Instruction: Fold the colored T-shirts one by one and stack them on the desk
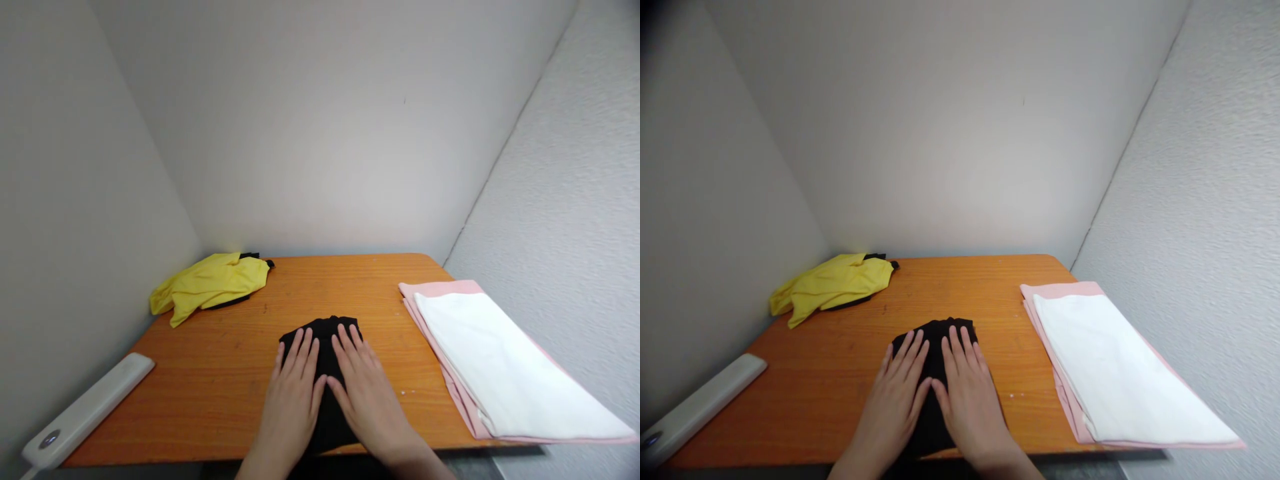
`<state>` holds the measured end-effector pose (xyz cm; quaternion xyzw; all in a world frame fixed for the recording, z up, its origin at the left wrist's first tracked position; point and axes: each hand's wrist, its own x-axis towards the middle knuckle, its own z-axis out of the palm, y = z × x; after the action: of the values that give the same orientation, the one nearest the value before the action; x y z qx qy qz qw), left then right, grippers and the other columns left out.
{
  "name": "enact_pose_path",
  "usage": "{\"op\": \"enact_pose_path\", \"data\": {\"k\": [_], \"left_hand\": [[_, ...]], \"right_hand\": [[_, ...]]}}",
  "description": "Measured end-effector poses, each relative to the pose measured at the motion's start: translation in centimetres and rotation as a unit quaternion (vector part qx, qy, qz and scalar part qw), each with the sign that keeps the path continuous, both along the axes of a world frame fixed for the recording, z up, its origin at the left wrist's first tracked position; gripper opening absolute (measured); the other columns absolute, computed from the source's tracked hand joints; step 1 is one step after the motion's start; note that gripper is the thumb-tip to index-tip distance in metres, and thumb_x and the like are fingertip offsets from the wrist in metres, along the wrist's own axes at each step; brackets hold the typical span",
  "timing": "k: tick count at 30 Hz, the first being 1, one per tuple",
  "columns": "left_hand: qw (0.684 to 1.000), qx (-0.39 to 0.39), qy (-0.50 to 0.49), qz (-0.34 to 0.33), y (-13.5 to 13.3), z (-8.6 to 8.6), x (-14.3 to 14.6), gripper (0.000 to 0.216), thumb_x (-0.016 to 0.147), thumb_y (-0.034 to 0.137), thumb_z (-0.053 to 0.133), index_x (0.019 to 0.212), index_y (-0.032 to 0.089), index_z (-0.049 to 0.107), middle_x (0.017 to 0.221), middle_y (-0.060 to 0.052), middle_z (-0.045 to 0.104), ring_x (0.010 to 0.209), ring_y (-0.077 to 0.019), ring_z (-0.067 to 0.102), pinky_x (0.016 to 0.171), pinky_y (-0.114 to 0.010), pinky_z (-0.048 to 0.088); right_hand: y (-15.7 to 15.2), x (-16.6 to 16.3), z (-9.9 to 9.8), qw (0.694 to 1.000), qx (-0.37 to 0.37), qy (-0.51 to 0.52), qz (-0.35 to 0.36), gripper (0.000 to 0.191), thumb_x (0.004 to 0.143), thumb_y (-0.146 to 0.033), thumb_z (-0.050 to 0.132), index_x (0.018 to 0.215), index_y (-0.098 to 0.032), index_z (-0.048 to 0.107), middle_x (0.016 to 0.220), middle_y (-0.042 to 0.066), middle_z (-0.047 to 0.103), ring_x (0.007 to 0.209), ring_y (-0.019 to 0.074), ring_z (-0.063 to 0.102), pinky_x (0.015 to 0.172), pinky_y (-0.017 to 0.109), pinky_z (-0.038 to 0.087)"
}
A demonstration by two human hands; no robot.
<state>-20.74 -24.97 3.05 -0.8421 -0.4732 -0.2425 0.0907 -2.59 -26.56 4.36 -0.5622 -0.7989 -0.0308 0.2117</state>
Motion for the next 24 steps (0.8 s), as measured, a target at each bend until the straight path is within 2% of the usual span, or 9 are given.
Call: {"op": "enact_pose_path", "data": {"k": [3, 6, 9, 15, 18, 20, 22, 24], "left_hand": [[0.999, -0.002, 0.026, 0.031, 0.6, -2.2, 0.6, 0.057, 0.094, 0.028, 0.042, 0.149, 0.017, 0.03, 0.155, -0.011, 0.03, 0.144, -0.0263, 0.025, 0.111, -0.049, 0.034], [0.999, -0.009, 0.024, 0.041, 1.0, -3.3, 0.7, 0.061, 0.093, 0.026, 0.041, 0.151, 0.017, 0.025, 0.157, -0.011, 0.026, 0.145, -0.0259, 0.022, 0.111, -0.048, 0.034], [0.999, -0.008, 0.014, 0.039, 1.1, -3.6, 0.6, 0.061, 0.093, 0.027, 0.041, 0.151, 0.017, 0.025, 0.157, -0.011, 0.026, 0.145, -0.0259, 0.022, 0.112, -0.049, 0.034], [0.999, -0.039, -0.023, 0.028, 1.4, -4.1, 0.5, 0.058, 0.094, 0.029, 0.041, 0.149, 0.019, 0.029, 0.156, -0.01, 0.029, 0.145, -0.0254, 0.024, 0.113, -0.051, 0.032], [0.994, -0.069, -0.086, -0.001, 2.0, -4.0, 0.0, 0.052, 0.095, 0.033, 0.04, 0.145, 0.021, 0.038, 0.151, -0.009, 0.039, 0.141, -0.0253, 0.032, 0.112, -0.051, 0.034], [0.985, -0.087, -0.151, -0.014, 2.8, -3.5, -0.6, 0.046, 0.095, 0.036, 0.038, 0.137, 0.022, 0.047, 0.142, -0.009, 0.051, 0.135, -0.0248, 0.043, 0.109, -0.049, 0.039], [0.974, -0.091, -0.203, 0.026, 3.9, -3.0, -1.1, 0.048, 0.094, 0.045, 0.037, 0.133, 0.021, 0.05, 0.136, -0.012, 0.054, 0.129, -0.0273, 0.048, 0.107, -0.05, 0.041], [0.965, -0.095, -0.222, 0.101, 4.9, -2.8, -1.7, 0.065, 0.089, 0.057, 0.038, 0.136, 0.013, 0.045, 0.138, -0.018, 0.05, 0.13, -0.0347, 0.045, 0.105, -0.055, 0.04]], "right_hand": [[0.2, -0.5, -2.5, 0.998, -0.064, -0.019, 0.006, 0.062, 0.098, -0.047, 0.038, 0.152, -0.018, 0.025, 0.157, 0.009, 0.017, 0.145, 0.0306, 0.012, 0.115, 0.054, 0.025], [0.5, -0.3, -3.6, 0.996, -0.087, -0.019, 0.007, 0.063, 0.099, -0.049, 0.036, 0.153, -0.02, 0.019, 0.157, 0.007, 0.013, 0.145, 0.0296, 0.009, 0.116, 0.054, 0.022], [0.6, -0.1, -3.4, 0.996, -0.09, -0.015, 0.007, 0.063, 0.1, -0.049, 0.034, 0.153, -0.02, 0.016, 0.157, 0.006, 0.012, 0.145, 0.0288, 0.007, 0.117, 0.053, 0.021], [0.3, -0.2, -2.3, 0.996, -0.093, 0.008, 0.012, 0.062, 0.099, -0.05, 0.036, 0.152, -0.021, 0.021, 0.157, 0.005, 0.015, 0.145, 0.0278, 0.01, 0.118, 0.051, 0.02], [-0.2, 0.0, -1.9, 0.996, -0.082, 0.033, 0.02, 0.062, 0.098, -0.048, 0.041, 0.151, -0.02, 0.027, 0.157, 0.006, 0.02, 0.145, 0.0276, 0.013, 0.117, 0.05, 0.022], [-0.5, 0.2, -1.7, 0.996, -0.056, 0.066, 0.004, 0.055, 0.096, -0.039, 0.045, 0.146, -0.018, 0.037, 0.156, 0.008, 0.026, 0.144, 0.0266, 0.02, 0.115, 0.047, 0.028], [-1.0, 0.4, -1.5, 0.994, -0.013, 0.101, -0.045, 0.044, 0.093, -0.029, 0.047, 0.136, -0.017, 0.049, 0.148, 0.011, 0.038, 0.138, 0.026, 0.033, 0.11, 0.045, 0.036], [-1.6, 0.7, -1.5, 0.984, 0.017, 0.123, -0.124, 0.031, 0.091, -0.023, 0.047, 0.12, -0.018, 0.057, 0.13, 0.013, 0.053, 0.123, 0.0268, 0.048, 0.101, 0.047, 0.044]]}}
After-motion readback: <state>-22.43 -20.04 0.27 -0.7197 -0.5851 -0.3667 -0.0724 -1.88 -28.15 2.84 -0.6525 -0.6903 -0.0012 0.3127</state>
